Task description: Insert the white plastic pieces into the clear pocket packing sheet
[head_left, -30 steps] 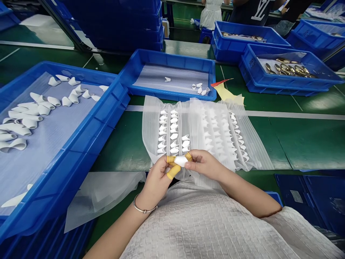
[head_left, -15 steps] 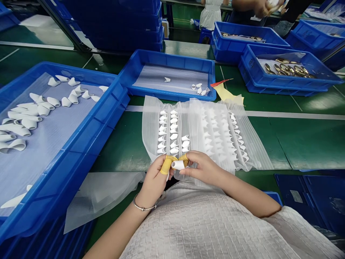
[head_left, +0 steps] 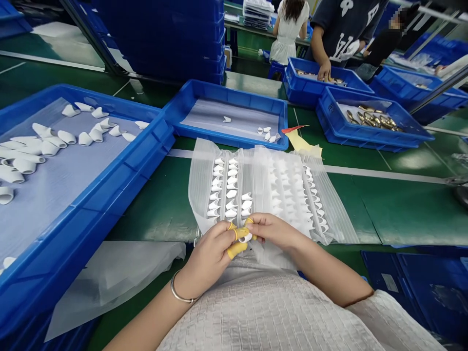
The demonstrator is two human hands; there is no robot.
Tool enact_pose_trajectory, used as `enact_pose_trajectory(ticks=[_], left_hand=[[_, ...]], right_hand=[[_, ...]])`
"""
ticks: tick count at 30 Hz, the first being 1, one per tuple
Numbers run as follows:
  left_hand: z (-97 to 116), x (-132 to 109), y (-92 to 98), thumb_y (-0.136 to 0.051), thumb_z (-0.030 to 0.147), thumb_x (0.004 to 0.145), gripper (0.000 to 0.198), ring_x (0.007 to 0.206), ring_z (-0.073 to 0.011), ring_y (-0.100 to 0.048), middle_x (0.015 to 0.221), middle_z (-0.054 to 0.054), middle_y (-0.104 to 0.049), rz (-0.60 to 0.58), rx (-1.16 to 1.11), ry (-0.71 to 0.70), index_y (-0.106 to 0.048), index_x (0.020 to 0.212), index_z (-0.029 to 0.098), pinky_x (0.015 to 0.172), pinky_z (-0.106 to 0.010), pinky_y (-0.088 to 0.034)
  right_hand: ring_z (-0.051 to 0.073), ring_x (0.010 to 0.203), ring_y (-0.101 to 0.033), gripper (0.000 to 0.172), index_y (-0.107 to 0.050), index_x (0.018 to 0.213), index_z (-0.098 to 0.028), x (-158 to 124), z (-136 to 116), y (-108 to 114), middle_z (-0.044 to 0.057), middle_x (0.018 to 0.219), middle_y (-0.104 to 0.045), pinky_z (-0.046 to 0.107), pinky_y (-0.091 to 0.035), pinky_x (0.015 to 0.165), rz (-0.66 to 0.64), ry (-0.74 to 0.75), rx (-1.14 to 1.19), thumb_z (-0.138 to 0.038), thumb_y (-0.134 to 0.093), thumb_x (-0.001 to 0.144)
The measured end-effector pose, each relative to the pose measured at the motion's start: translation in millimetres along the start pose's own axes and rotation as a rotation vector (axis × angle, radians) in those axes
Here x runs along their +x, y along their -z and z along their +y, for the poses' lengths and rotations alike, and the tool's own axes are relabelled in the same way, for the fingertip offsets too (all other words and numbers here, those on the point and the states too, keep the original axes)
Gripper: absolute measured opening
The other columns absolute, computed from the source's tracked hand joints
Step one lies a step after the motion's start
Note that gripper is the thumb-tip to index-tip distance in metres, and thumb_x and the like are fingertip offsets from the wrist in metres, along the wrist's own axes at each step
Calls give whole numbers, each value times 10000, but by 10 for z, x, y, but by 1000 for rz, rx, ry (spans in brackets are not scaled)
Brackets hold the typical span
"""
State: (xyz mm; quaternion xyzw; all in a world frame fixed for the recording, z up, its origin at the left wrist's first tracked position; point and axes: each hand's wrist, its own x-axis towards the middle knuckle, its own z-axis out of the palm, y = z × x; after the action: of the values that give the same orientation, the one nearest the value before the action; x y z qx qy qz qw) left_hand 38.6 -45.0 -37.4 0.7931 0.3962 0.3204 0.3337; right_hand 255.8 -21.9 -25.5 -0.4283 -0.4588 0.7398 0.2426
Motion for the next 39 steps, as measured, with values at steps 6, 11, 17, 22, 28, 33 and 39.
enact_pose_trajectory(ticks=[6,11,17,22,28,33,39], left_hand=[[-2,24,0,-577,368,960,250,817,-171,-589,904,-26,-614,161,-268,266,-677,1148,239,747,-302,-481],[-55,25,-12,-675,398,866,392,954,-200,-579,934,-24,-593,287,-586,535,-631,1226,250,868,-335,-468],[-20,22,12,-744,493,806,444,797,-156,-531,919,-20,-573,247,-940,743,-691,1180,259,764,-301,-474],[-8,83,18,-778,487,800,388,902,-157,-557,990,-40,-606,328,-1187,772,-742,1109,255,778,-240,-518],[-15,201,18,-719,467,868,271,1002,-171,-600,1197,-61,-622,433,-1369,860,-769,947,213,794,-236,-569],[24,235,7,-566,530,959,387,946,-165,-633,1099,-77,-666,317,-1364,818,-722,1096,204,802,-258,-566],[107,180,-40,-587,584,925,488,1227,-229,-584,1333,-100,-617,138,-1237,637,-636,1260,233,1014,-356,-508]], right_hand=[[110,589,-537,381,-573,837,-191,98,-167,190,-18,710,-613,241,-388,575,101,57,-73,-545,-716,829],[167,803,-603,229,-614,832,-187,490,-335,568,40,889,-632,284,-443,715,490,182,-918,-306,-493,986],[229,943,-576,244,-694,771,-168,894,-248,680,89,912,-594,300,-394,718,534,102,-1233,-173,-542,962],[248,940,-596,245,-723,798,-161,1001,-245,675,110,936,-628,300,-388,682,507,31,-1334,-175,-547,967],[218,909,-600,190,-673,1113,-173,664,-401,433,86,1003,-646,296,-430,708,520,116,-1294,-249,-549,991],[195,816,-545,193,-693,1047,-217,199,-250,-91,43,869,-593,309,-435,743,60,592,-1171,-346,-555,1005],[185,769,-494,248,-645,800,-202,135,-87,-180,23,793,-511,327,-396,725,157,499,-930,-292,-534,1003]])
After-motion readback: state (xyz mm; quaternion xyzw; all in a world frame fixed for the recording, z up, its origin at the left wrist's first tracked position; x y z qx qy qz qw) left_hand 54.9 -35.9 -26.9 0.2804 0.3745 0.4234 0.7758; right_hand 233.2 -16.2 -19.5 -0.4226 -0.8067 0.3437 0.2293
